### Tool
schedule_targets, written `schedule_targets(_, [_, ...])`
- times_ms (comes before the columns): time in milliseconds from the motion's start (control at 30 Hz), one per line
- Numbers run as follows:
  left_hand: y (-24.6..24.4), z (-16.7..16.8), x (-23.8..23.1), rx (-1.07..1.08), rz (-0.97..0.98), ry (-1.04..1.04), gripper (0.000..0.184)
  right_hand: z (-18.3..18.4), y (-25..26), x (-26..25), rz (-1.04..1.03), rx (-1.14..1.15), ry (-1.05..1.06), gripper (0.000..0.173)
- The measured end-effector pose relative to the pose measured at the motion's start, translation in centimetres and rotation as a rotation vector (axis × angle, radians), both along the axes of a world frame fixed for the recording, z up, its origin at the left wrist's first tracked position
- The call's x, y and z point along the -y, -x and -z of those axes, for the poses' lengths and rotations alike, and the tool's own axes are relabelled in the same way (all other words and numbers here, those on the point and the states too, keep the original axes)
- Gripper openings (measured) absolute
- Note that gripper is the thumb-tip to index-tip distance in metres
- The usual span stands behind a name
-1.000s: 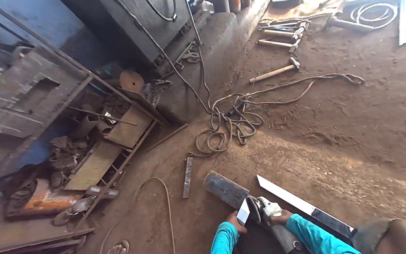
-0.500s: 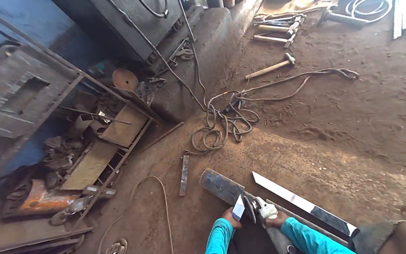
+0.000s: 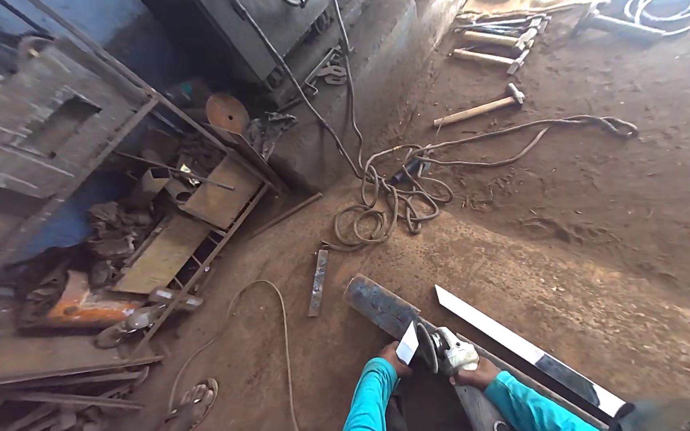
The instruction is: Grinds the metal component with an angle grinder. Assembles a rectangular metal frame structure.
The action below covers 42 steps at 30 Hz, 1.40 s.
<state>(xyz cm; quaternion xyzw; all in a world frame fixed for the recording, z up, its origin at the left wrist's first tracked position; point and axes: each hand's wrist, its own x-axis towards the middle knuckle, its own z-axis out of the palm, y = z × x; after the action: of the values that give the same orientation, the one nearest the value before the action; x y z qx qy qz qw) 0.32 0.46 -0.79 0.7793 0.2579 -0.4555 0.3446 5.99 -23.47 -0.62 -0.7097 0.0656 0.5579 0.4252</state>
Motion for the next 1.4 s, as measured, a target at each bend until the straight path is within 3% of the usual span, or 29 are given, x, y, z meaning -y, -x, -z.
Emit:
schedule_targets(733, [0.1, 0.1, 0.1, -0.025, 0.008, -0.011, 0.084, 3.1, 0.6, -0.5, -0.01, -0.01, 0.112, 0.068])
schedule_targets(1400, [-0.2, 0.7, -0.2, -0.026, 0.044, -0.017, 0.079, 0.7, 1.0, 0.1, 0.062, 0.043, 0.032, 0.069])
